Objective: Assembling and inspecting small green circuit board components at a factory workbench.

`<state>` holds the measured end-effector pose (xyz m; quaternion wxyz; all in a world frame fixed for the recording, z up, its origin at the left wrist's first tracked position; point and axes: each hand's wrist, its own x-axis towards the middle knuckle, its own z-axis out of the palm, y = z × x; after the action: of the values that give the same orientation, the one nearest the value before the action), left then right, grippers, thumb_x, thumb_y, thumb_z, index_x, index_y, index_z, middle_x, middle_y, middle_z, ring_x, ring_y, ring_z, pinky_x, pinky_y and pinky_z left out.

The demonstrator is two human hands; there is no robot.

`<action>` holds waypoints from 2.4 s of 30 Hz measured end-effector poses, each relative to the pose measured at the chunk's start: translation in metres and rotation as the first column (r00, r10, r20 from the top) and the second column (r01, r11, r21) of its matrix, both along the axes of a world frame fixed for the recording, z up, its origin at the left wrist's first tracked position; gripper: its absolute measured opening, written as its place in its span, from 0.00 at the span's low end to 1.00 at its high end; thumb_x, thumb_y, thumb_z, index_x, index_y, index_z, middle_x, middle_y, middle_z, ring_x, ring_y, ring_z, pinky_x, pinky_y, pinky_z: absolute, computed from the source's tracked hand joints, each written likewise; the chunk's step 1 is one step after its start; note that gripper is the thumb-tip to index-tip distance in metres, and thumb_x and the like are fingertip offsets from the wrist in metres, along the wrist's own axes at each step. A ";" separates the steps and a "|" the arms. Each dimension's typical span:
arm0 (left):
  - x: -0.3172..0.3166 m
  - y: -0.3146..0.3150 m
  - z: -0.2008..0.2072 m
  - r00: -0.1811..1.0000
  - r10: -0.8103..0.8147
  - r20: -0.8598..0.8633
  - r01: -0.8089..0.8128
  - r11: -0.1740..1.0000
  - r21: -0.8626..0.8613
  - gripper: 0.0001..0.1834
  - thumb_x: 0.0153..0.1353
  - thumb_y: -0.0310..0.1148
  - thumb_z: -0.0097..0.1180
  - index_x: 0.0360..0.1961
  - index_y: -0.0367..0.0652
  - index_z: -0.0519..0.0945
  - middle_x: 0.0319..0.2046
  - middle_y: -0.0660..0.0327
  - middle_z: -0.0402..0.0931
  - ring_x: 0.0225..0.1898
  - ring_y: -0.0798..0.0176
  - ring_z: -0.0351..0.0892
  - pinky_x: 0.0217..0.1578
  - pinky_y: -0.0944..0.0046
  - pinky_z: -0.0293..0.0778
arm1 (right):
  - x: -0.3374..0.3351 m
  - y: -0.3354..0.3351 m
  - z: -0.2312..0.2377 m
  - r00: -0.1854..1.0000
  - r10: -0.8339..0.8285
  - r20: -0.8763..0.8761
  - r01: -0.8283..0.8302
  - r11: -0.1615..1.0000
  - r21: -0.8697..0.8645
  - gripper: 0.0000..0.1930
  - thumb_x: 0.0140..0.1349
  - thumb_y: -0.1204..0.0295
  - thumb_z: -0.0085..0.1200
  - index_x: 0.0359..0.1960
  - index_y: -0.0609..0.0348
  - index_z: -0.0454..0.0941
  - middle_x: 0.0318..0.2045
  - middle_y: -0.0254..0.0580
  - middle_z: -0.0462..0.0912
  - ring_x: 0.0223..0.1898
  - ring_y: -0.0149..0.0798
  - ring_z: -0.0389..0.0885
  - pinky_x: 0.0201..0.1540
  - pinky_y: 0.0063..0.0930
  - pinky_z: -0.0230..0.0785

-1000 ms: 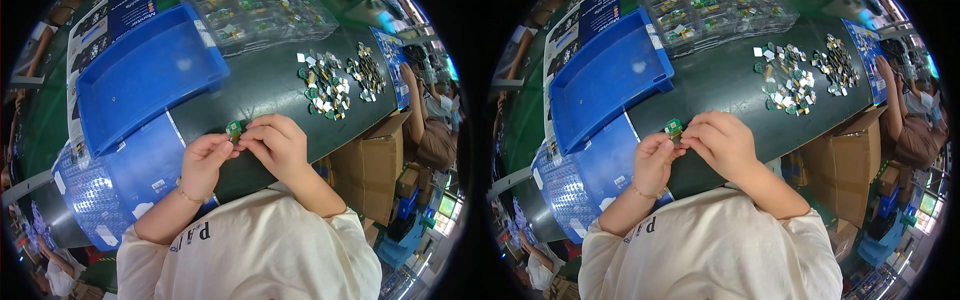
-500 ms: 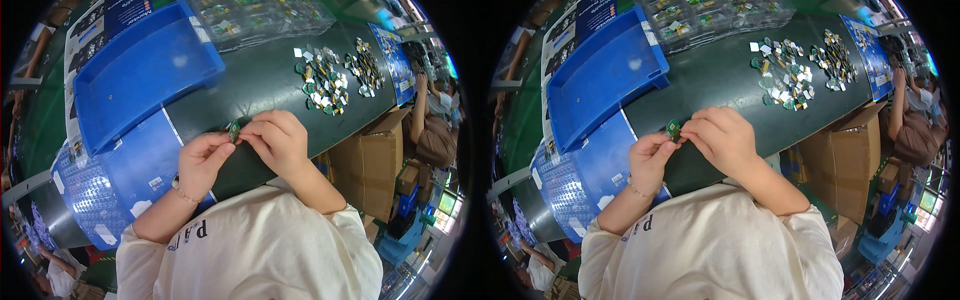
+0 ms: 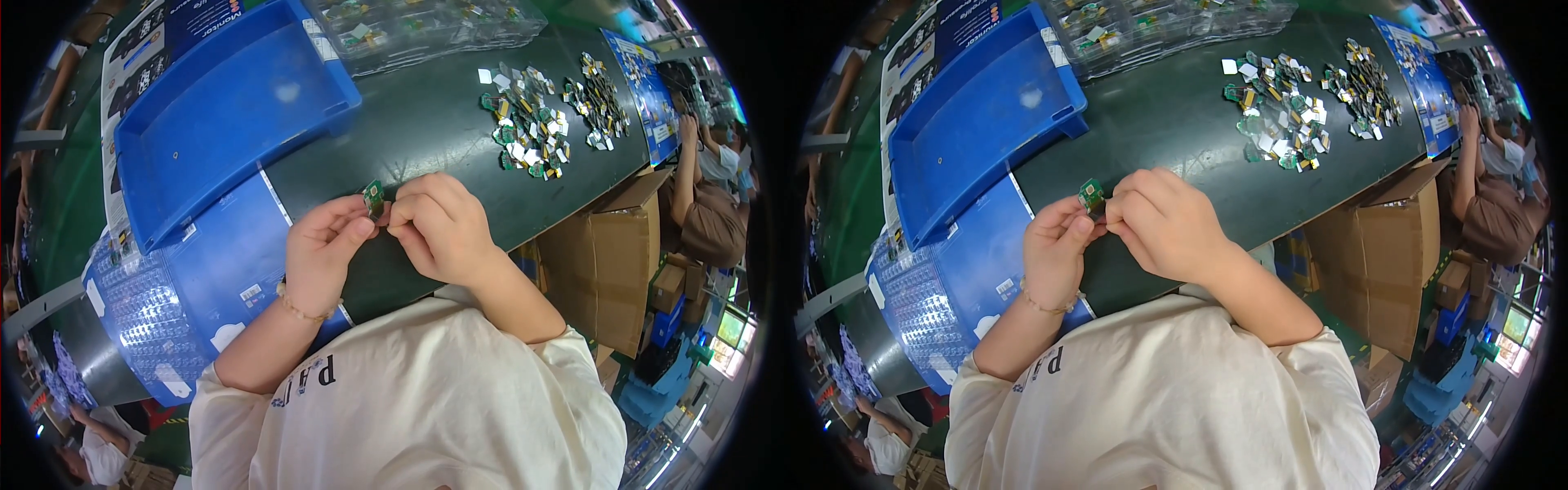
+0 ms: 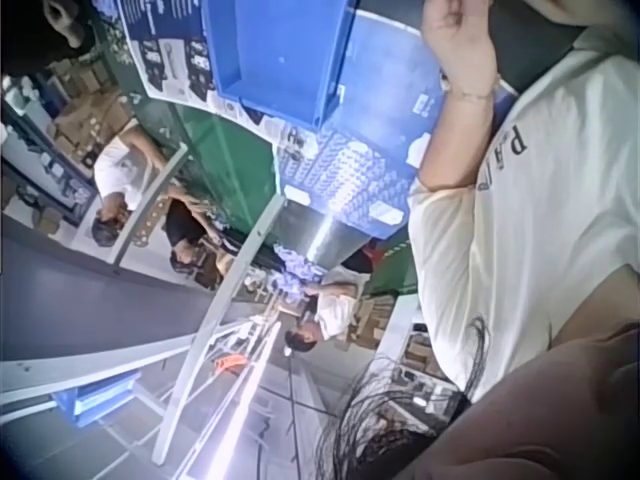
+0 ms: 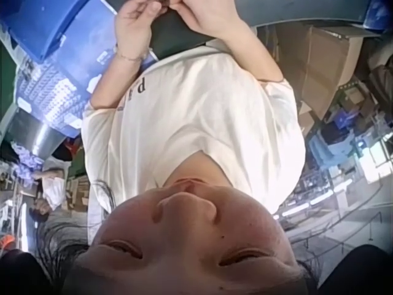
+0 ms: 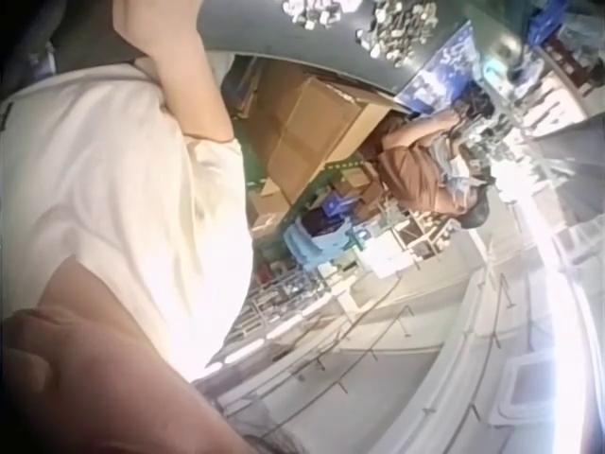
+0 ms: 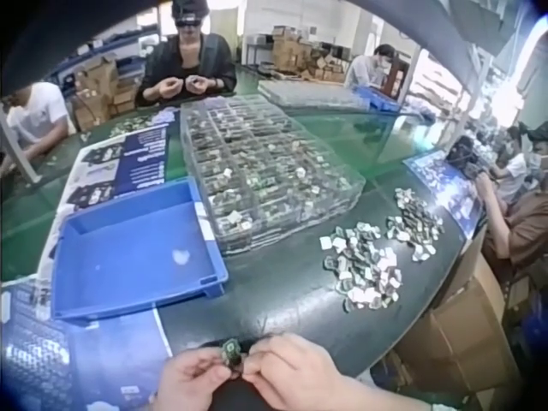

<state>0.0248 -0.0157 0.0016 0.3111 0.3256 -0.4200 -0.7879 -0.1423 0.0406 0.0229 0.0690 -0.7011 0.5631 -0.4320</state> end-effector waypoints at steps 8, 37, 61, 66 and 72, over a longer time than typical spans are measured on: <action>0.000 -0.001 -0.003 0.982 0.158 -0.105 -0.155 0.987 0.028 0.13 0.62 0.26 0.52 0.48 0.35 0.74 0.41 0.54 0.78 0.42 0.62 0.78 0.44 0.65 0.74 | -0.043 -0.039 -0.008 0.994 -0.036 -0.103 0.052 0.986 0.156 0.07 0.47 0.78 0.56 0.26 0.57 0.70 0.33 0.41 0.74 0.38 0.47 0.73 0.43 0.36 0.64; -0.003 0.001 0.017 0.900 0.030 0.436 0.273 0.741 -0.614 0.04 0.57 0.26 0.53 0.30 0.40 0.79 0.26 0.58 0.75 0.28 0.61 0.74 0.31 0.66 0.69 | -0.121 -0.018 -0.001 0.721 -0.574 -0.388 0.635 0.771 0.040 0.10 0.48 0.71 0.61 0.34 0.50 0.80 0.32 0.37 0.78 0.36 0.45 0.75 0.40 0.36 0.68; -0.012 0.006 0.022 0.857 -0.082 0.509 0.506 0.327 -0.798 0.17 0.52 0.28 0.55 0.45 0.41 0.77 0.46 0.54 0.74 0.51 0.52 0.71 0.52 0.56 0.66 | -0.021 -0.016 0.022 0.839 -0.254 0.482 0.091 0.938 0.335 0.09 0.47 0.75 0.65 0.24 0.56 0.74 0.31 0.33 0.83 0.18 0.21 0.68 0.22 0.15 0.60; -0.001 0.001 0.013 0.910 -0.093 0.404 0.364 0.645 -0.672 0.13 0.59 0.30 0.52 0.45 0.40 0.77 0.43 0.56 0.77 0.46 0.55 0.75 0.47 0.60 0.70 | -0.008 -0.020 0.012 0.993 -0.082 0.086 0.074 0.993 0.094 0.10 0.44 0.75 0.64 0.24 0.54 0.73 0.30 0.38 0.83 0.27 0.39 0.80 0.31 0.28 0.71; 0.002 -0.001 0.004 1.000 -0.009 -0.007 0.010 0.991 0.134 0.16 0.68 0.35 0.42 0.50 0.36 0.72 0.43 0.56 0.77 0.44 0.63 0.78 0.46 0.64 0.74 | 0.007 -0.023 0.009 0.989 -0.083 -0.119 0.070 0.992 -0.108 0.11 0.40 0.74 0.65 0.23 0.51 0.74 0.32 0.30 0.83 0.28 0.37 0.74 0.32 0.27 0.67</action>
<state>0.0268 -0.0166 0.0054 0.2862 0.3413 -0.3666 -0.8168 -0.1357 0.0177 0.0318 -0.0191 -0.7069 0.5699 -0.4186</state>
